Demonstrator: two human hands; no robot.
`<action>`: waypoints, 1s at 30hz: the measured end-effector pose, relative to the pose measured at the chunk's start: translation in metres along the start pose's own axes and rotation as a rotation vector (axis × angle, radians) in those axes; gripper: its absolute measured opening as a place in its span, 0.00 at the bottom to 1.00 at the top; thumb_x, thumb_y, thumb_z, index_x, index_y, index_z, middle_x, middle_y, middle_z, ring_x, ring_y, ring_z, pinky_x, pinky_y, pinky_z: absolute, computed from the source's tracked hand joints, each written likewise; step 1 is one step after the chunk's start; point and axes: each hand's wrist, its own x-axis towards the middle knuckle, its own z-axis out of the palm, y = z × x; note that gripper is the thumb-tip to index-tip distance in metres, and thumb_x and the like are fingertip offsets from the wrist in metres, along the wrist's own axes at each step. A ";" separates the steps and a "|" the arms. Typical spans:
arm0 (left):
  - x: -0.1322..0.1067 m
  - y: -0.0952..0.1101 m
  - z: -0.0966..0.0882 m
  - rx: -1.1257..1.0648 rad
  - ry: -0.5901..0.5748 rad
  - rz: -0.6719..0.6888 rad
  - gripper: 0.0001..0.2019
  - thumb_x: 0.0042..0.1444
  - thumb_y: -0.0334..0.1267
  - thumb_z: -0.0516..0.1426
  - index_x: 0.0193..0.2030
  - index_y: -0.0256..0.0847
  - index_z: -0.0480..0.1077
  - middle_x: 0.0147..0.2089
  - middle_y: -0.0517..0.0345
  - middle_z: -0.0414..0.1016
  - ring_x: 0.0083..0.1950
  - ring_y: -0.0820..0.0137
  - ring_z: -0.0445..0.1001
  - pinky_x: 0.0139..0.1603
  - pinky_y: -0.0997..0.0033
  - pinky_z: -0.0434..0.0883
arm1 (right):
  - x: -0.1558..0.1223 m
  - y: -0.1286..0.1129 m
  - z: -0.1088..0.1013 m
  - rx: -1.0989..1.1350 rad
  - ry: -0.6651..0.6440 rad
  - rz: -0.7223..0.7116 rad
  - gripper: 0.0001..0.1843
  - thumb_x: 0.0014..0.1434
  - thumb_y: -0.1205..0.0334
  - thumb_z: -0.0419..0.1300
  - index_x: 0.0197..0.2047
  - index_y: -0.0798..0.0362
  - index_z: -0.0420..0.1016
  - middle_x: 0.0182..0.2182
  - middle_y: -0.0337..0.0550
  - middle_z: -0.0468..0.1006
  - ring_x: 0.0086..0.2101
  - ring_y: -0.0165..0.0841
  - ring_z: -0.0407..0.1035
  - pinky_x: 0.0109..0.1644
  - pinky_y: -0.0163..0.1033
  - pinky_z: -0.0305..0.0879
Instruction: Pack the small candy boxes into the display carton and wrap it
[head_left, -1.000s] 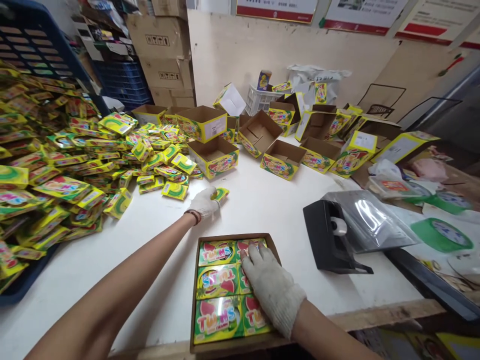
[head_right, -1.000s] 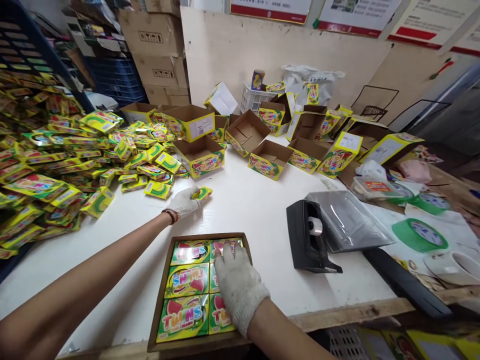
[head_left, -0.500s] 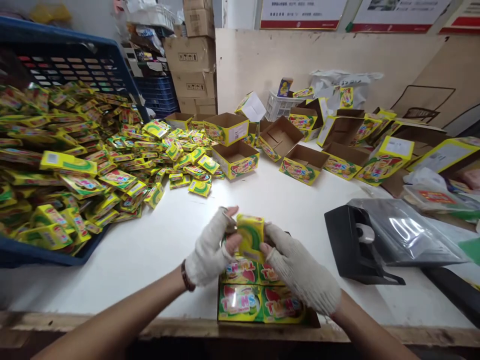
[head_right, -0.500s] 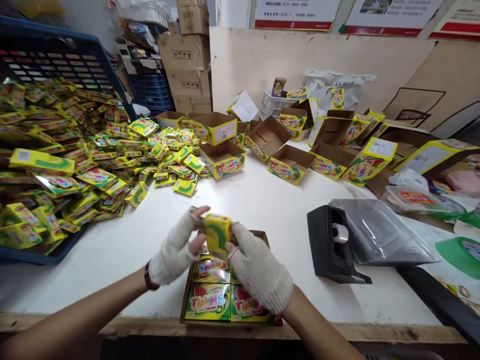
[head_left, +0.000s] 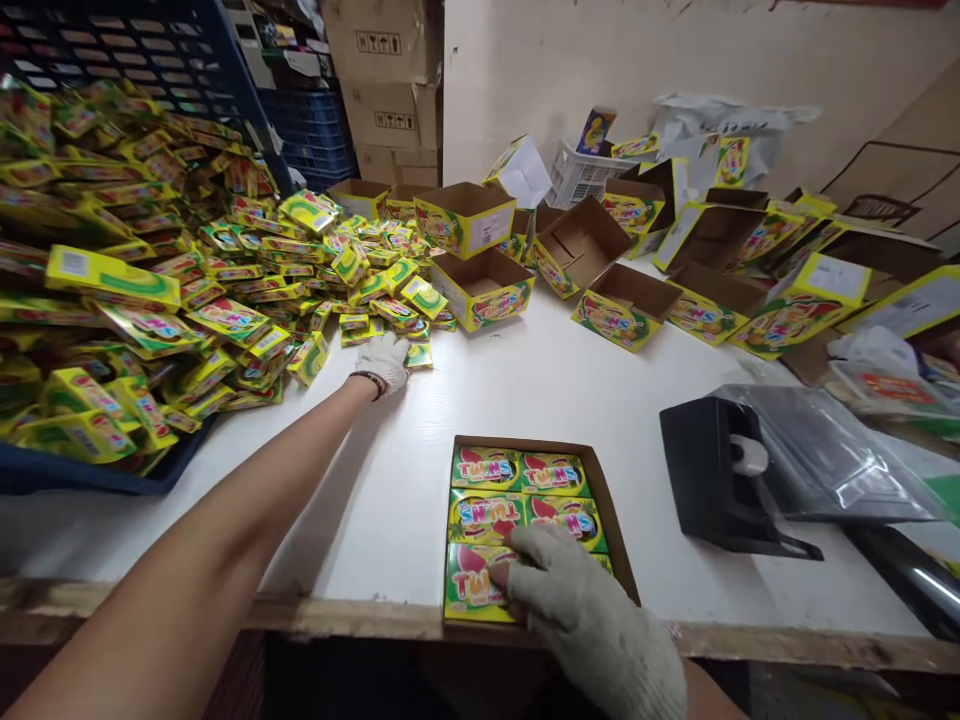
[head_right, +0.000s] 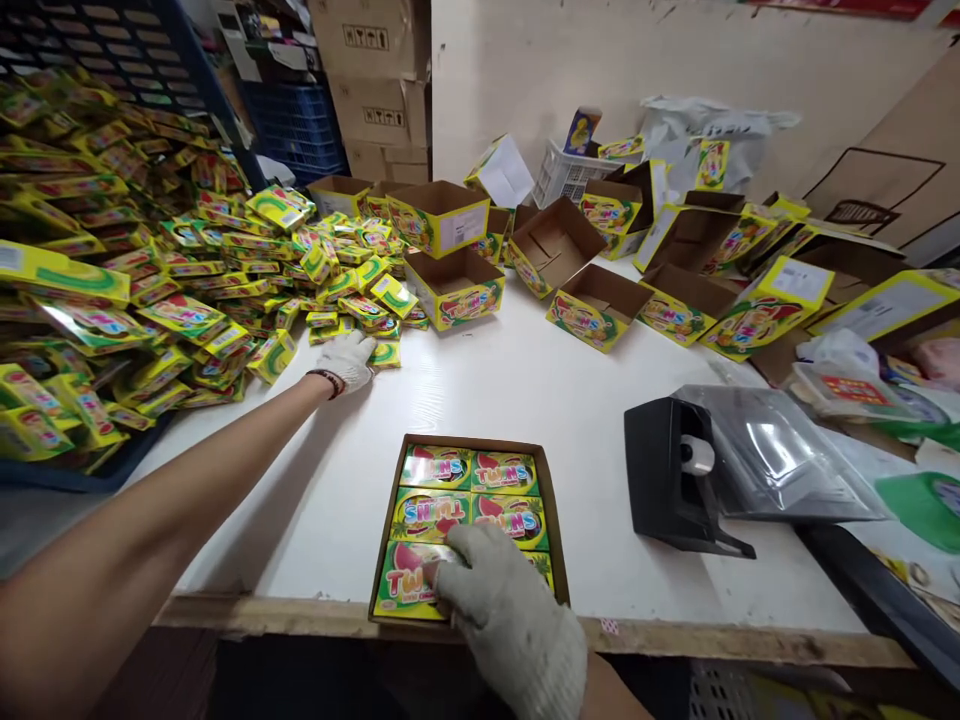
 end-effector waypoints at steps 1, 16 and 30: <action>-0.005 -0.002 -0.001 -0.003 -0.007 -0.010 0.24 0.47 0.43 0.61 0.52 0.39 0.69 0.58 0.40 0.65 0.63 0.45 0.60 0.62 0.47 0.57 | 0.000 0.003 0.000 0.034 -0.039 -0.011 0.08 0.63 0.67 0.57 0.43 0.48 0.76 0.45 0.46 0.76 0.42 0.38 0.69 0.43 0.41 0.69; -0.186 0.087 -0.025 -1.236 -0.233 0.438 0.37 0.55 0.58 0.59 0.66 0.44 0.52 0.57 0.45 0.70 0.55 0.58 0.73 0.56 0.54 0.71 | 0.071 0.012 -0.029 1.015 0.140 0.267 0.33 0.53 0.53 0.61 0.60 0.50 0.59 0.53 0.51 0.73 0.49 0.41 0.71 0.50 0.47 0.71; -0.069 -0.068 -0.055 -0.244 0.366 -0.358 0.14 0.47 0.28 0.57 0.43 0.36 0.67 0.54 0.37 0.68 0.62 0.40 0.61 0.61 0.37 0.58 | 0.069 0.037 -0.011 0.305 -0.089 0.214 0.07 0.57 0.69 0.55 0.34 0.50 0.73 0.32 0.41 0.76 0.33 0.34 0.70 0.37 0.38 0.66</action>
